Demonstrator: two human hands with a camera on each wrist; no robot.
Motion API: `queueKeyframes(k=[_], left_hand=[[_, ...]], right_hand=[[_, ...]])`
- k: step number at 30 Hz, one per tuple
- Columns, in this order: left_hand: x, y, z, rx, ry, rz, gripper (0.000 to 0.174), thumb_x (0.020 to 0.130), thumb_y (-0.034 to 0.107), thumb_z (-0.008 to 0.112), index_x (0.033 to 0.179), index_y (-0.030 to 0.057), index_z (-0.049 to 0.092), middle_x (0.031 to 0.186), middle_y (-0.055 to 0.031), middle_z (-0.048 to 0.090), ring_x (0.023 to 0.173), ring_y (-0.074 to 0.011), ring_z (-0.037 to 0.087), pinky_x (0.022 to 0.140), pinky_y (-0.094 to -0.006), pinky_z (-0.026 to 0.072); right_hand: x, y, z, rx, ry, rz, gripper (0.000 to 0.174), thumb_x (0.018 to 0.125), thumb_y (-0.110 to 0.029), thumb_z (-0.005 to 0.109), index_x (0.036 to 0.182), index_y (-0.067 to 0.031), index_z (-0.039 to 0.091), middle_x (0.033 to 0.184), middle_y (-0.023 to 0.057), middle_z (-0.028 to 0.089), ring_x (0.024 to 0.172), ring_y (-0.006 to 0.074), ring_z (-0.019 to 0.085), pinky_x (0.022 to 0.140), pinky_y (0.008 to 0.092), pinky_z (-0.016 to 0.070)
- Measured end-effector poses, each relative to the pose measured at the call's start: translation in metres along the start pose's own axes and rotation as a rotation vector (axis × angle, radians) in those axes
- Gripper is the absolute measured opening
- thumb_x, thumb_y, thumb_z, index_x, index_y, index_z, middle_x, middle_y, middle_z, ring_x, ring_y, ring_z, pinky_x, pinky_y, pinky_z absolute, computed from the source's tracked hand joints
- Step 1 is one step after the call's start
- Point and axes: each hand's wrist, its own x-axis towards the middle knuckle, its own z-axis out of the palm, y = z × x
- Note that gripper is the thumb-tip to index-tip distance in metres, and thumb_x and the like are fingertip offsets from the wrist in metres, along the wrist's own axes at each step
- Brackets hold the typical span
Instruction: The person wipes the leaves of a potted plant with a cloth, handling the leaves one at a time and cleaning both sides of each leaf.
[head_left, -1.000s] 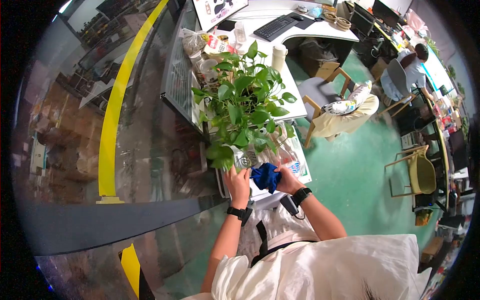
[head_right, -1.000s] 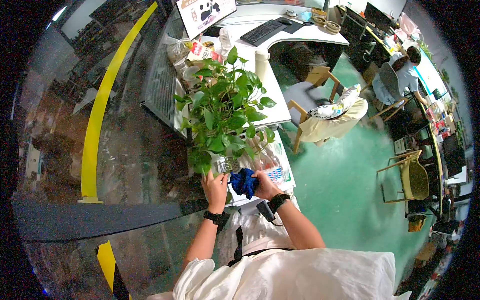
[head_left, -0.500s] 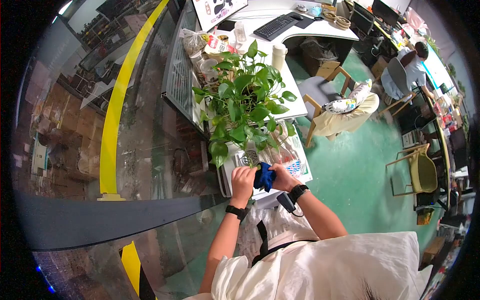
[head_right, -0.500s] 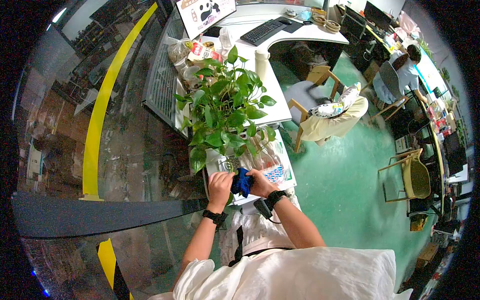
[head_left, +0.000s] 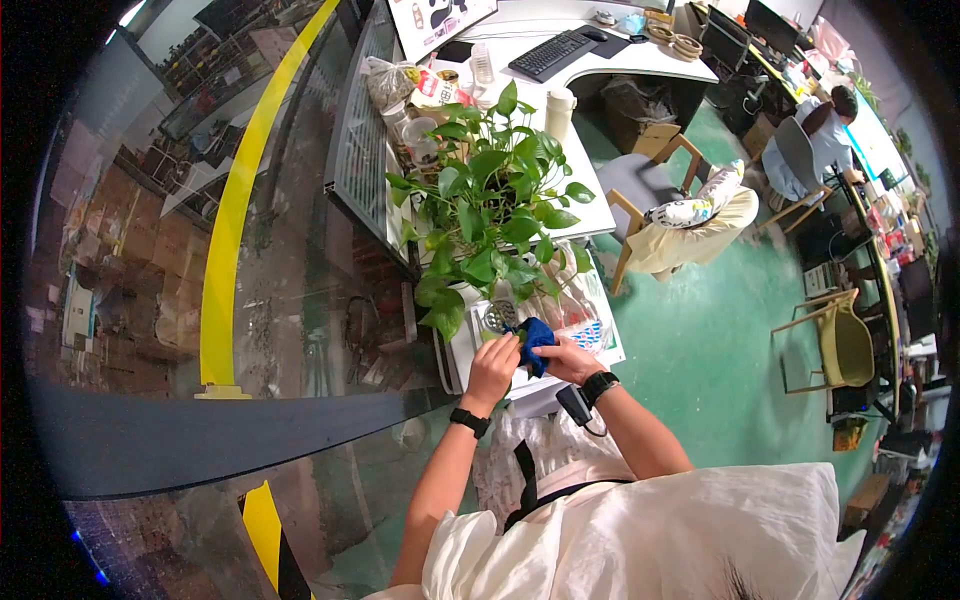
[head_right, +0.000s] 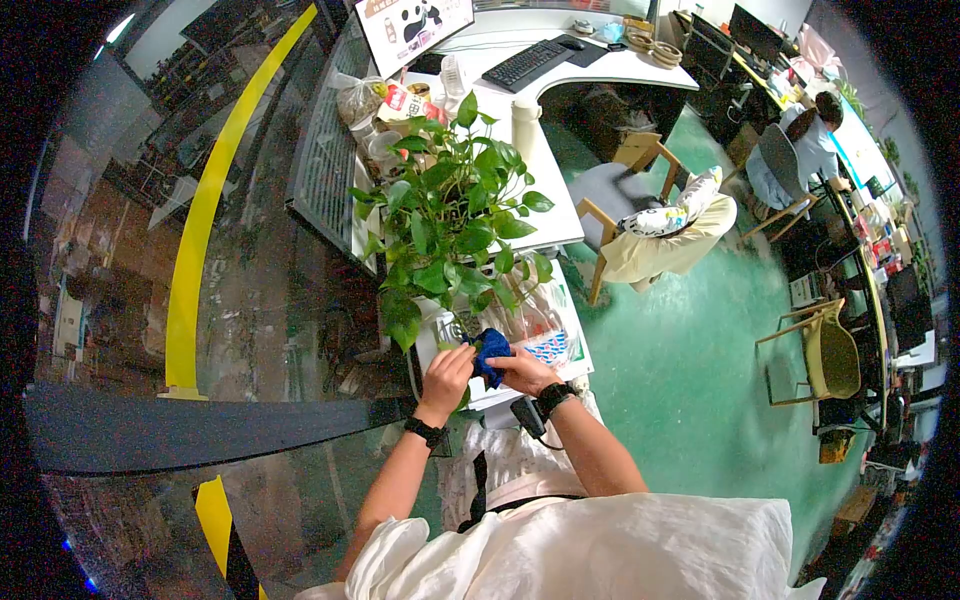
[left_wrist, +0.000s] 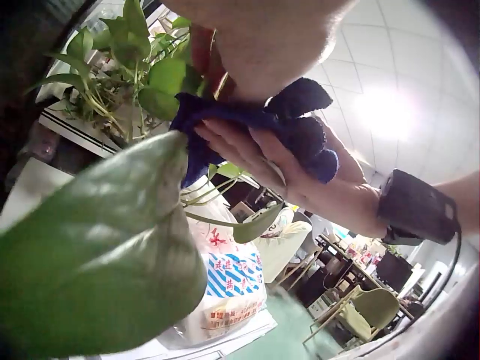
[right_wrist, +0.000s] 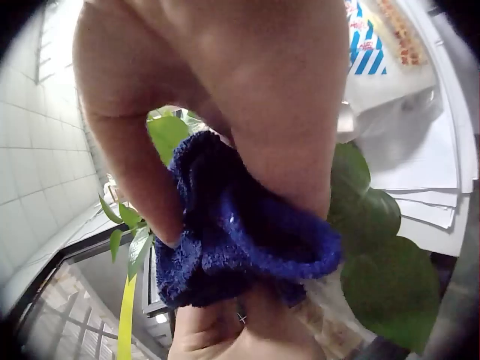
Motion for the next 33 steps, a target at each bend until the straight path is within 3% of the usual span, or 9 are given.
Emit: queueKeyframes(k=[5, 9, 17, 23, 27, 30, 33], left_hand=[[-0.002, 0.003, -0.003, -0.033, -0.033, 0.001, 0.007, 0.071, 0.004, 0.057, 0.075, -0.0011, 0.058, 0.097, -0.0142, 0.062, 0.098, -0.0257, 0.058, 0.081, -0.0360, 0.0459], [-0.006, 0.002, 0.000, -0.040, -0.069, 0.024, 0.010, 0.071, 0.004, 0.057, 0.080, -0.0005, 0.057, 0.095, -0.0155, 0.062, 0.099, -0.0263, 0.058, 0.081, -0.0363, 0.0458], [-0.012, 0.004, 0.003, -0.064, -0.083, 0.071, 0.016, 0.074, 0.008, 0.061, 0.087, 0.0011, 0.055, 0.101, -0.0180, 0.059, 0.106, -0.0311, 0.053, 0.087, -0.0390, 0.0432], [-0.019, 0.005, 0.010, -0.111, -0.096, 0.109, 0.014, 0.075, 0.007, 0.060, 0.084, -0.0014, 0.053, 0.099, -0.0196, 0.059, 0.102, -0.0314, 0.055, 0.089, -0.0407, 0.0421], [-0.021, 0.005, 0.008, -0.178, -0.077, 0.006, 0.015, 0.075, 0.008, 0.062, 0.083, -0.0009, 0.053, 0.093, -0.0185, 0.060, 0.095, -0.0313, 0.057, 0.085, -0.0405, 0.0438], [-0.018, 0.013, -0.001, -0.286, -0.044, -0.195, 0.023, 0.074, 0.012, 0.064, 0.089, -0.0019, 0.054, 0.089, -0.0174, 0.061, 0.090, -0.0314, 0.058, 0.081, -0.0392, 0.0449], [-0.008, 0.032, -0.002, -0.394, 0.057, -0.472, 0.036, 0.073, 0.016, 0.067, 0.101, -0.0021, 0.053, 0.087, -0.0163, 0.062, 0.086, -0.0310, 0.059, 0.079, -0.0380, 0.0452]], right_hand=[[0.001, 0.004, 0.001, 0.006, 0.013, 0.001, 0.024, 0.084, -0.008, 0.059, 0.105, -0.0002, 0.052, 0.094, 0.0063, 0.061, 0.083, 0.0156, 0.060, 0.073, 0.0288, 0.0494], [-0.003, 0.003, 0.009, 0.031, 0.054, 0.021, 0.024, 0.086, -0.012, 0.058, 0.106, -0.0013, 0.052, 0.093, 0.0053, 0.061, 0.083, 0.0151, 0.060, 0.072, 0.0280, 0.0495], [0.004, 0.010, -0.001, 0.091, 0.140, 0.004, 0.022, 0.085, -0.015, 0.060, 0.104, -0.0040, 0.053, 0.091, 0.0051, 0.061, 0.080, 0.0154, 0.060, 0.072, 0.0296, 0.0497], [0.004, 0.007, 0.004, 0.122, 0.145, 0.017, 0.022, 0.083, -0.012, 0.061, 0.102, -0.0031, 0.053, 0.091, 0.0059, 0.061, 0.082, 0.0164, 0.060, 0.074, 0.0291, 0.0489], [0.000, -0.001, 0.005, 0.283, -0.096, 0.058, 0.030, 0.079, -0.001, 0.059, 0.108, -0.0015, 0.052, 0.097, 0.0066, 0.061, 0.087, 0.0171, 0.059, 0.079, 0.0283, 0.0474], [0.001, -0.003, 0.003, 0.046, -0.062, 0.009, 0.029, 0.076, 0.007, 0.056, 0.104, 0.0021, 0.051, 0.098, 0.0096, 0.060, 0.092, 0.0200, 0.058, 0.083, 0.0306, 0.0458], [0.009, 0.003, -0.004, -0.081, 0.039, 0.022, 0.027, 0.076, 0.001, 0.061, 0.102, 0.0009, 0.053, 0.094, 0.0079, 0.061, 0.085, 0.0178, 0.059, 0.076, 0.0290, 0.0484]])
